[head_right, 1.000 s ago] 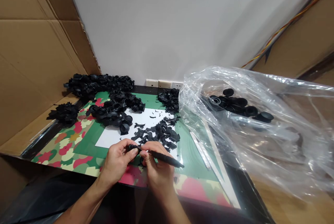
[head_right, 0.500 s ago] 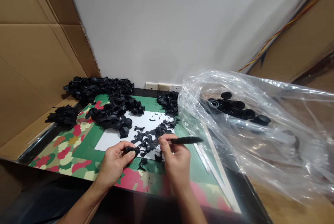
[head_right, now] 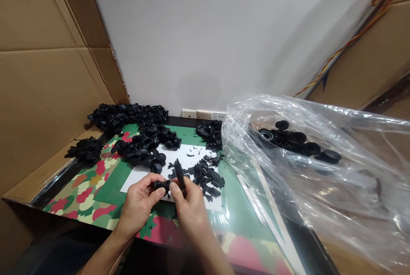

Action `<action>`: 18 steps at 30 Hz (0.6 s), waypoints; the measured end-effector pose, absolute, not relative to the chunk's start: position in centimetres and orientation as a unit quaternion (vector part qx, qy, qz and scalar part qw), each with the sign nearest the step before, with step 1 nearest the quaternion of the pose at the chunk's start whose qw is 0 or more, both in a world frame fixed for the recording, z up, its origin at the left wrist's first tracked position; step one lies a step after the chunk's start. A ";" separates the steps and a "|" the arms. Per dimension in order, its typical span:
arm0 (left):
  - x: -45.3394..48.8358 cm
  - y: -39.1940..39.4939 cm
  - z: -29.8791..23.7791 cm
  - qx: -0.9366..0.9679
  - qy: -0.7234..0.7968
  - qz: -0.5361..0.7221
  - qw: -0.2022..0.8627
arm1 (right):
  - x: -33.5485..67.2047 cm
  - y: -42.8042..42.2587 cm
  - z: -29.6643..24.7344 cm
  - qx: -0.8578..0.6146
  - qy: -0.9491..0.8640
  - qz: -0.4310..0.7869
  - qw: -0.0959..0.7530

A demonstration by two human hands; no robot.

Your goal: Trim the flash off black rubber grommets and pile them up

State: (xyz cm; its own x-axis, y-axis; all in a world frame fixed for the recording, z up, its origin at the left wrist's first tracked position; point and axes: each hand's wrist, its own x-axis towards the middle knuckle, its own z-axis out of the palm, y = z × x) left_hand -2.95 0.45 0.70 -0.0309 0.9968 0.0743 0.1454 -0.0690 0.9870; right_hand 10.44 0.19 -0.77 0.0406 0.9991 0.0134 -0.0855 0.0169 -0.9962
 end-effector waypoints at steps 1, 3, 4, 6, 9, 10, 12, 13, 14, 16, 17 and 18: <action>-2.9 0.4 0.8 0.545 0.524 0.493 0.431 | 10.3 0.3 -0.8 -0.480 -0.468 0.518 0.531; -2.9 0.5 0.8 0.543 0.520 0.498 0.431 | 10.1 0.4 -0.9 -0.468 -0.446 0.551 0.527; -2.8 0.5 0.9 0.538 0.520 0.501 0.435 | 10.0 0.5 -1.0 -0.460 -0.430 0.570 0.529; -2.7 0.6 0.9 0.521 0.521 0.506 0.448 | 9.8 0.4 -1.2 -0.437 -0.391 0.608 0.535; -2.5 0.7 0.8 0.486 0.531 0.509 0.472 | 9.7 0.3 -1.1 -0.405 -0.333 0.649 0.552; -2.4 0.7 0.8 0.475 0.535 0.510 0.478 | 9.7 0.2 -1.0 -0.397 -0.321 0.657 0.555; -2.3 0.8 0.7 0.460 0.539 0.510 0.488 | 9.7 0.2 -0.9 -0.388 -0.305 0.667 0.558; -2.2 0.8 0.7 0.455 0.538 0.511 0.492 | 9.8 0.2 -0.8 -0.385 -0.301 0.671 0.557; -2.2 0.8 0.7 0.452 0.536 0.512 0.496 | 9.8 0.2 -0.8 -0.384 -0.298 0.674 0.557; -2.1 0.9 0.7 0.455 0.530 0.511 0.501 | 9.9 0.3 -0.8 -0.384 -0.298 0.674 0.556; -2.1 1.0 0.8 0.459 0.527 0.510 0.502 | 9.9 0.3 -0.8 -0.385 -0.299 0.673 0.557; -2.1 1.0 0.8 0.464 0.524 0.510 0.500 | 10.0 0.4 -0.9 -0.386 -0.299 0.671 0.557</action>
State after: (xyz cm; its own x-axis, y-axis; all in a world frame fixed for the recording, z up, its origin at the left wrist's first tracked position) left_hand -2.06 1.00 0.78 -0.0691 0.9962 -0.0524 -0.0238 0.0509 0.9984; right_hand 9.96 0.35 -0.89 -0.0805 0.9794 -0.1850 -0.5179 -0.1997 -0.8318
